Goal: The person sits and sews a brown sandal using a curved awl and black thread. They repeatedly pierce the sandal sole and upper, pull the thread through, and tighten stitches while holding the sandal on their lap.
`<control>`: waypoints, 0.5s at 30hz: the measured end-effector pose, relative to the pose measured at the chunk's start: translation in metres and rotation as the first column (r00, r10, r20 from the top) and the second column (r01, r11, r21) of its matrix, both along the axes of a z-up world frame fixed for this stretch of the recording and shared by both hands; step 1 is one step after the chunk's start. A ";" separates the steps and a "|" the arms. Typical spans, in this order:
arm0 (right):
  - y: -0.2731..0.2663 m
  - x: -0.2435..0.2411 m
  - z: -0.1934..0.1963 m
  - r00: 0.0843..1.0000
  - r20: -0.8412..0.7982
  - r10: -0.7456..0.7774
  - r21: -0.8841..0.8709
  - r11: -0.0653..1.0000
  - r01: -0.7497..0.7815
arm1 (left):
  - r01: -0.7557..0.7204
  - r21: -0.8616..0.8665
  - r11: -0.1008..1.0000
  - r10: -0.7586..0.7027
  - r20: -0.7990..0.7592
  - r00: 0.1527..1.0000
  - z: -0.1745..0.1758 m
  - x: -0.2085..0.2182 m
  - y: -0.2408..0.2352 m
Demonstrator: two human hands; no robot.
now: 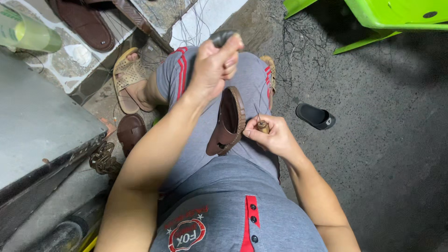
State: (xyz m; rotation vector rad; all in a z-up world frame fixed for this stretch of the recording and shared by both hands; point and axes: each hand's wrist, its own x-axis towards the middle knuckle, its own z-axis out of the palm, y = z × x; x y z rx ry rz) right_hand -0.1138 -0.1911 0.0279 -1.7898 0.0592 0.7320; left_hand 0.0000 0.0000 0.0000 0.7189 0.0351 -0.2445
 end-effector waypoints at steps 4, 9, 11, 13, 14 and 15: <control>0.001 -0.006 0.006 0.977 -0.094 -0.190 0.268 0.940 0.209 | 0.039 0.119 0.992 -0.037 -0.020 0.999 0.015 -0.033 0.025; -0.012 -0.009 0.029 0.961 -0.063 -0.268 0.414 0.869 0.269 | 0.575 0.476 0.665 -0.716 0.191 0.671 0.032 -0.090 0.024; -0.022 -0.005 0.041 0.950 0.288 -0.117 0.174 0.982 0.068 | 0.563 0.409 0.718 -0.647 0.092 0.757 0.015 -0.092 0.045; -0.033 -0.005 0.049 0.820 0.561 0.116 -0.138 0.989 -0.045 | 0.545 0.341 0.766 -0.577 -0.011 0.817 0.001 -0.094 0.077; -0.038 -0.007 0.051 0.736 0.648 0.194 -0.238 0.970 -0.047 | 0.337 -0.198 0.920 -0.356 -0.069 0.932 -0.005 -0.095 0.100; -0.042 -0.008 0.052 0.642 0.715 0.277 -0.330 0.943 -0.040 | -0.030 -0.644 0.765 -0.172 -0.248 0.953 -0.011 -0.097 0.125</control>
